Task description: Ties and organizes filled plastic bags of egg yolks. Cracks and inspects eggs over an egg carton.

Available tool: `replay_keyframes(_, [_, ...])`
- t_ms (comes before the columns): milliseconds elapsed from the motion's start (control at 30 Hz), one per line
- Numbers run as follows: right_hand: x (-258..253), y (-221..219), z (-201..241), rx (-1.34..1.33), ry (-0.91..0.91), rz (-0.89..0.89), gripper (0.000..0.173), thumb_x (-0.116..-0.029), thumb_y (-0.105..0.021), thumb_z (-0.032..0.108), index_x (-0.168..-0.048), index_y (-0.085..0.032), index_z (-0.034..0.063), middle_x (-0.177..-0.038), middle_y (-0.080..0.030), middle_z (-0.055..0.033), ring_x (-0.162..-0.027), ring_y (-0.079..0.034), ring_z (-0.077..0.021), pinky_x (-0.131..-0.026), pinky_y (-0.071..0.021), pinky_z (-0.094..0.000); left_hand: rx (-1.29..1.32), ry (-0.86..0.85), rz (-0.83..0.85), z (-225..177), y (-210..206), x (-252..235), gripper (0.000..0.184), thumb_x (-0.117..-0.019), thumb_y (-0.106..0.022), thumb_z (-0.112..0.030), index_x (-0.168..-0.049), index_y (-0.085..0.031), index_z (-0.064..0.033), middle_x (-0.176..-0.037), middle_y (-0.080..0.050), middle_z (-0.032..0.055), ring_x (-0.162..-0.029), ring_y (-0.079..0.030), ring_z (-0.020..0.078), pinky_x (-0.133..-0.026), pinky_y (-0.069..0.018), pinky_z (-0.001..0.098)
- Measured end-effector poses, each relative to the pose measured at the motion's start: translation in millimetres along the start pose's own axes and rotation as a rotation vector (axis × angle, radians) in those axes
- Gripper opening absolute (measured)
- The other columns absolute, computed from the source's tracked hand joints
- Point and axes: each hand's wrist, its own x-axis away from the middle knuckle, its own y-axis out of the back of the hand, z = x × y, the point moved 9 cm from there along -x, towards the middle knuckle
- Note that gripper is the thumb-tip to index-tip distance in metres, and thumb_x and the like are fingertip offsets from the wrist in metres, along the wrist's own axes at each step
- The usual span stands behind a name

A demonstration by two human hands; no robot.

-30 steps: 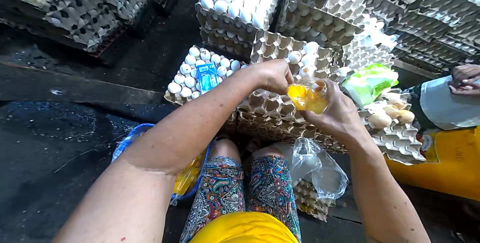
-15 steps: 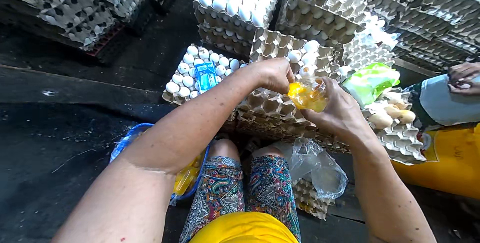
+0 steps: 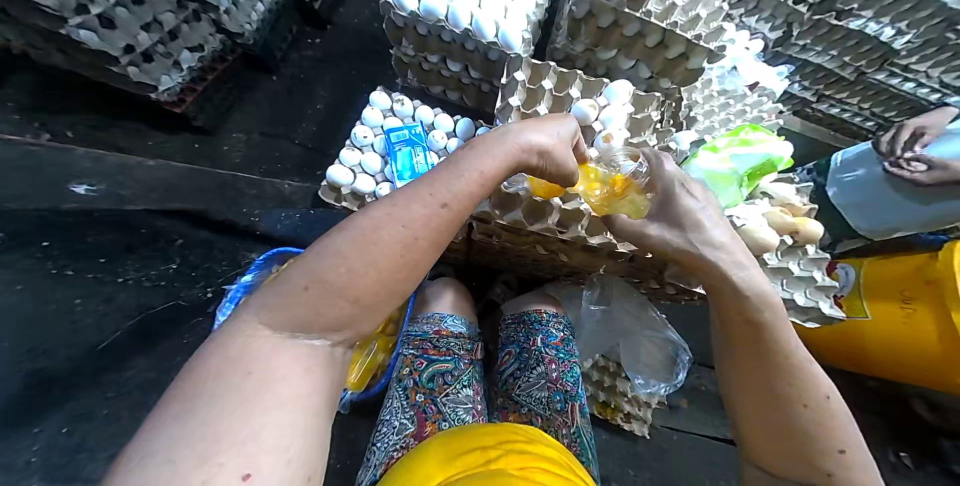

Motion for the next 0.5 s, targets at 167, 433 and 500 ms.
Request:
replay_keyframes(167, [-3, 2, 4, 0.024, 0.018, 0.014, 0.085, -0.0733, -0.079, 0.042, -0.145, -0.048, 0.0095, -0.11, -0.069, -0.0195, -0.09, -0.068, -0.0407, -0.068, -0.0514, -0.0641, 0.039, 0.032, -0.009, 3, 2, 3, 0.043, -0.092, -0.069, -0.009, -0.135, -0.067, -0.0101, -0.136, -0.065, 0.011, -0.128, -0.06, 0.0268, -0.105, -0.0472, 0.0518])
replay_keyframes(433, [-9, 6, 8, 0.055, 0.026, 0.034, 0.086, -0.0725, -0.08, 0.043, -0.145, -0.048, 0.0113, -0.111, -0.068, -0.0202, -0.09, -0.068, -0.0427, -0.067, -0.0503, -0.0656, 0.072, 0.06, -0.017, 2, 10, 9, 0.043, -0.0923, -0.07, -0.008, -0.135, -0.068, -0.0108, -0.134, -0.066, 0.0101, -0.123, -0.062, 0.0246, -0.102, -0.0494, 0.0488])
replay_keyframes(500, [-10, 7, 9, 0.067, 0.036, 0.031, 0.086, -0.0726, -0.079, 0.044, -0.145, -0.048, 0.0102, -0.11, -0.068, -0.0202, -0.089, -0.068, -0.0425, -0.067, -0.0505, -0.0653, 0.076, 0.057, -0.01, 2, 10, 10, 0.042, -0.093, -0.069, -0.008, -0.135, -0.068, -0.0106, -0.133, -0.067, 0.0101, -0.122, -0.063, 0.0239, -0.101, -0.0499, 0.0474])
